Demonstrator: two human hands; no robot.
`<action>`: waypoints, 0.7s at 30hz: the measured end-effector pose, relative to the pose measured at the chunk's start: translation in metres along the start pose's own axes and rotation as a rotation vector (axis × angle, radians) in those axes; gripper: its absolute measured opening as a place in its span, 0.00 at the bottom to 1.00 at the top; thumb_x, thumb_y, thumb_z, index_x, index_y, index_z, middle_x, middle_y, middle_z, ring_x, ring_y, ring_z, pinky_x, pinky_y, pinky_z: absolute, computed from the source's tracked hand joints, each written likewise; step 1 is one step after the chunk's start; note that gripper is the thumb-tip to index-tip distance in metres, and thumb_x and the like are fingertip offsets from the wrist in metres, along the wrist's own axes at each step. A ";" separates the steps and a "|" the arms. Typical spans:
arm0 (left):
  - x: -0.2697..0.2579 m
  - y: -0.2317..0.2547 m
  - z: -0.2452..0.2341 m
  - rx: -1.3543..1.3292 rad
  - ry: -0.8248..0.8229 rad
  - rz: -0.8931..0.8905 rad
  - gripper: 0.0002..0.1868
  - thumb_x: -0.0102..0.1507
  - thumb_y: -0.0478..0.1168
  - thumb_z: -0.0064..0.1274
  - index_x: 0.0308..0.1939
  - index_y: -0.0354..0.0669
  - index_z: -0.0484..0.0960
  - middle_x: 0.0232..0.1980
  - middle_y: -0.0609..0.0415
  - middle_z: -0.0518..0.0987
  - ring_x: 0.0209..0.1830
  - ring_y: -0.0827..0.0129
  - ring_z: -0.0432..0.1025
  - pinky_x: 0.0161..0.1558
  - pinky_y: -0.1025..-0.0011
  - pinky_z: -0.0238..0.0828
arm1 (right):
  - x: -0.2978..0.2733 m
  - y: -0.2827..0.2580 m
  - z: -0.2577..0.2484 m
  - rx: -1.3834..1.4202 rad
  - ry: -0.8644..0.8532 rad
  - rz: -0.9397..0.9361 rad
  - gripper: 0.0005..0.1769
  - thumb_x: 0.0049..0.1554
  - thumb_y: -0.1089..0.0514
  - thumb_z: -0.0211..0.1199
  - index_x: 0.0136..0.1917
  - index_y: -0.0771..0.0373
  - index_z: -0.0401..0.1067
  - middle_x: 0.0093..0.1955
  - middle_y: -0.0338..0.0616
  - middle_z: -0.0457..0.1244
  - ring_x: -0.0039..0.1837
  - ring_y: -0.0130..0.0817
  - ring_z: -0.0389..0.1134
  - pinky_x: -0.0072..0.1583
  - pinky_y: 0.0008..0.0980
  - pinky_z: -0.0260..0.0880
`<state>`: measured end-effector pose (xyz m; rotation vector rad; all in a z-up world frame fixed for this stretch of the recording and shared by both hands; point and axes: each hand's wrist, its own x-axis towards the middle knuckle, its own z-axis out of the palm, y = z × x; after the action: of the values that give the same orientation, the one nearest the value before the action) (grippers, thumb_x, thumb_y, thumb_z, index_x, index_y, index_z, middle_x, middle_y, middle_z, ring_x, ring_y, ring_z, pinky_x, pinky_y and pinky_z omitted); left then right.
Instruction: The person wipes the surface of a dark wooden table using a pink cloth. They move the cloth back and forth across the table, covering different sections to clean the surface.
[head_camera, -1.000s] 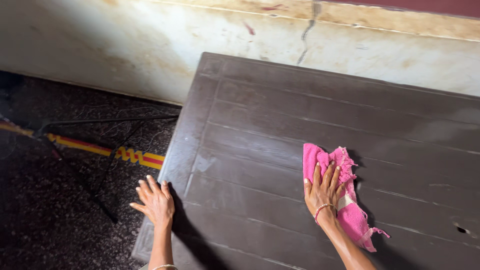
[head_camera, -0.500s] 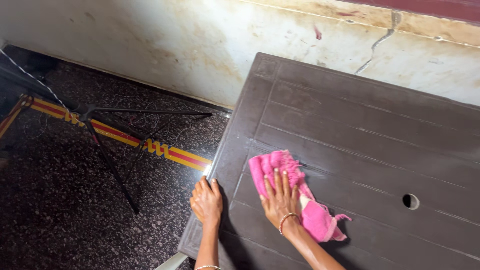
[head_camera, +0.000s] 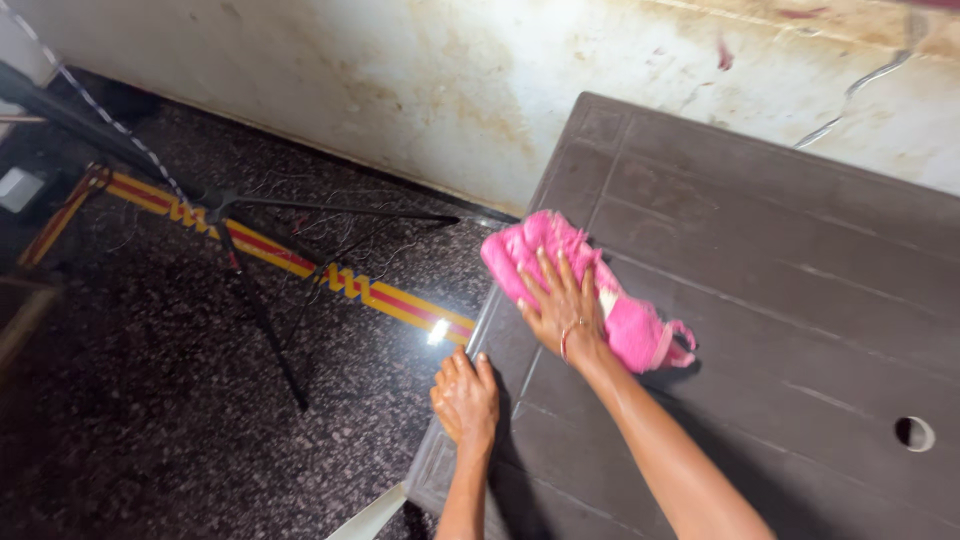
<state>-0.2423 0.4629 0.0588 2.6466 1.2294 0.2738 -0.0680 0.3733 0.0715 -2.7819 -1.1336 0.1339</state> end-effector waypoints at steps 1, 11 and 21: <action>-0.001 0.001 0.003 -0.033 -0.035 -0.029 0.24 0.68 0.55 0.44 0.60 0.44 0.76 0.51 0.47 0.80 0.51 0.52 0.74 0.51 0.55 0.70 | 0.012 0.001 0.002 -0.012 0.009 0.013 0.35 0.62 0.37 0.46 0.80 0.43 0.53 0.85 0.44 0.39 0.84 0.51 0.35 0.75 0.71 0.34; -0.008 -0.072 0.039 -0.879 -0.054 0.009 0.38 0.74 0.60 0.24 0.82 0.41 0.50 0.85 0.43 0.48 0.86 0.48 0.34 0.80 0.54 0.28 | -0.041 -0.084 0.024 -0.023 -0.059 -0.098 0.36 0.62 0.38 0.45 0.80 0.50 0.51 0.85 0.49 0.35 0.84 0.53 0.30 0.74 0.67 0.40; -0.032 -0.133 0.005 -1.075 -0.016 -0.361 0.34 0.71 0.58 0.34 0.77 0.45 0.60 0.83 0.44 0.50 0.84 0.54 0.43 0.80 0.57 0.37 | -0.167 -0.200 0.035 0.080 -0.304 -0.309 0.33 0.63 0.46 0.48 0.77 0.63 0.57 0.86 0.59 0.36 0.85 0.55 0.31 0.75 0.67 0.40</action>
<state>-0.3584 0.5212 0.0164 1.4898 1.0762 0.6255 -0.3294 0.4013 0.0736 -2.5352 -1.5718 0.5694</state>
